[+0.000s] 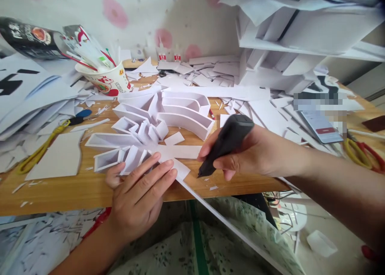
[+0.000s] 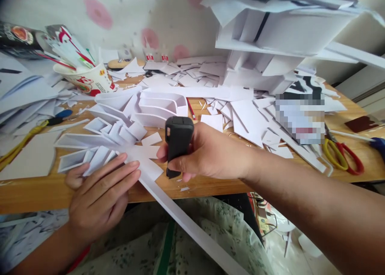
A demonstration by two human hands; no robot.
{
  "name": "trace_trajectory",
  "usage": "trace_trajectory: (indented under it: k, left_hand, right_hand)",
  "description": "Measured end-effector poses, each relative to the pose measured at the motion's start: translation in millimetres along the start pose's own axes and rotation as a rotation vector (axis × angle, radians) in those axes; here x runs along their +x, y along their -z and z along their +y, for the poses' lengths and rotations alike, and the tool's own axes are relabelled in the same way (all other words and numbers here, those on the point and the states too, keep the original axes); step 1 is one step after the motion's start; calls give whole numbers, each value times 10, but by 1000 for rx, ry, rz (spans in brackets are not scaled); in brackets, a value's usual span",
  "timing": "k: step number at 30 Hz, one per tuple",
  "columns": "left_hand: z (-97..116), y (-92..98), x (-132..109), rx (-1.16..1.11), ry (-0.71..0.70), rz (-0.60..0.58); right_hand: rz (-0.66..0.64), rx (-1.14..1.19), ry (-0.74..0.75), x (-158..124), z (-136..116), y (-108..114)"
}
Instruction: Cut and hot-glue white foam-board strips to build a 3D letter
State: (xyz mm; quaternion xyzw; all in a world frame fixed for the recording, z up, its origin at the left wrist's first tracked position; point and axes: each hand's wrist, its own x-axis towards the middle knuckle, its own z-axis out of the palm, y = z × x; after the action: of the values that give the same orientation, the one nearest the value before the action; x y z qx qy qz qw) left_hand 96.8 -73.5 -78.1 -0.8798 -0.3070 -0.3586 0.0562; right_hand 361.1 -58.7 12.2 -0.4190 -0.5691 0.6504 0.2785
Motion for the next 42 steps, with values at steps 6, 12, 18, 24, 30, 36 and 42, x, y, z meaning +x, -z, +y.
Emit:
trace_trajectory:
  k: [6, 12, 18, 24, 30, 36, 42]
  left_hand:
    - [-11, 22, 13, 4, -7, -29]
    - [-9, 16, 6, -6, 14, -33]
    - [-4, 12, -2, -20, 24, -27]
    - [-13, 15, 11, -21, -4, -30]
    - [-22, 1, -9, -37, -8, 17]
    - [-32, 2, -26, -50, -9, 21]
    - [-25, 1, -47, -39, -11, 59]
  right_hand:
    - [-55, 6, 42, 129, 21, -34]
    - [-82, -109, 93, 232, 41, -35]
    - [-151, -130, 128, 286, -8, -32]
    - [-149, -148, 111, 279, -60, -60]
    - [-116, -108, 121, 212, -210, -129]
    - [-12, -89, 267, 31, -401, -12]
    - [430, -914, 331, -252, -252, 575]
